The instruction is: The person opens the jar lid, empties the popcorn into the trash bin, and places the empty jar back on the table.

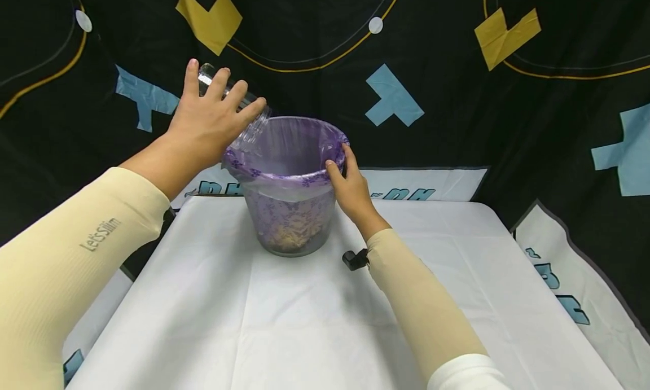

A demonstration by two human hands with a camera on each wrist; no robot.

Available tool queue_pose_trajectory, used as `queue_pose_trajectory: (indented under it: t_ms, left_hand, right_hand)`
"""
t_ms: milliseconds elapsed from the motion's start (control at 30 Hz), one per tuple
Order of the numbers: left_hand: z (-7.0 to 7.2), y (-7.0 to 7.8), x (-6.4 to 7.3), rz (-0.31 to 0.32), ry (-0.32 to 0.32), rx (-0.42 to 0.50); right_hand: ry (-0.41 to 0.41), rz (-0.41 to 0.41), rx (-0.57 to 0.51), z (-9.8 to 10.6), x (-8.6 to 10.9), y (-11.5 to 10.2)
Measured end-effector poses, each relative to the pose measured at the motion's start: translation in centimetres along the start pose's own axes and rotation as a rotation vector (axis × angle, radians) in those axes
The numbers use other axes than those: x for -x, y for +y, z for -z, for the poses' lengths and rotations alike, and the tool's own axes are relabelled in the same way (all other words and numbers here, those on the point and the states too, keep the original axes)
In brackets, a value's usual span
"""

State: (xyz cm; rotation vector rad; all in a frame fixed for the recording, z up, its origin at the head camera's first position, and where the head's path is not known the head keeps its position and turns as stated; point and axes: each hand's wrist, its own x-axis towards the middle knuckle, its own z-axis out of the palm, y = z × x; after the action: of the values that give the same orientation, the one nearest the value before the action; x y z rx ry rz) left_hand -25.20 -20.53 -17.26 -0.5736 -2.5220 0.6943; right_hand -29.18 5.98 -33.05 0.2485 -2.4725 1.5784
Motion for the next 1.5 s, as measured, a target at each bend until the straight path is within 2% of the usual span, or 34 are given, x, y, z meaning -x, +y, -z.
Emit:
queue_pose_trajectory:
  t_ms: [233, 533, 900, 1267, 1500]
  left_hand:
    - [-0.2, -0.9, 1.1, 0.067, -0.012, 0.036]
    - [-0.7, -2.1, 2.8, 0.15, 0.003, 0.074]
    - [-1.4, -3.2, 4.9, 0.25, -0.071, 0.169]
    - [-3.1, -3.4, 7.0, 0.327, -0.137, 0.23]
    - [-4.5, -3.2, 8.7, 0.373, -0.132, 0.294]
  right_hand:
    - [0.0, -0.003, 0.001, 0.2, 0.1, -0.2]
    - [-0.01, 0.002, 0.008, -0.1, 0.0, -0.3]
    - [-0.014, 0.015, 0.007, -0.2, 0.0, -0.3]
    - [-0.031, -0.01, 0.011, 0.1, 0.3, -0.3]
    - [-0.032, -0.018, 0.014, 0.1, 0.4, -0.5]
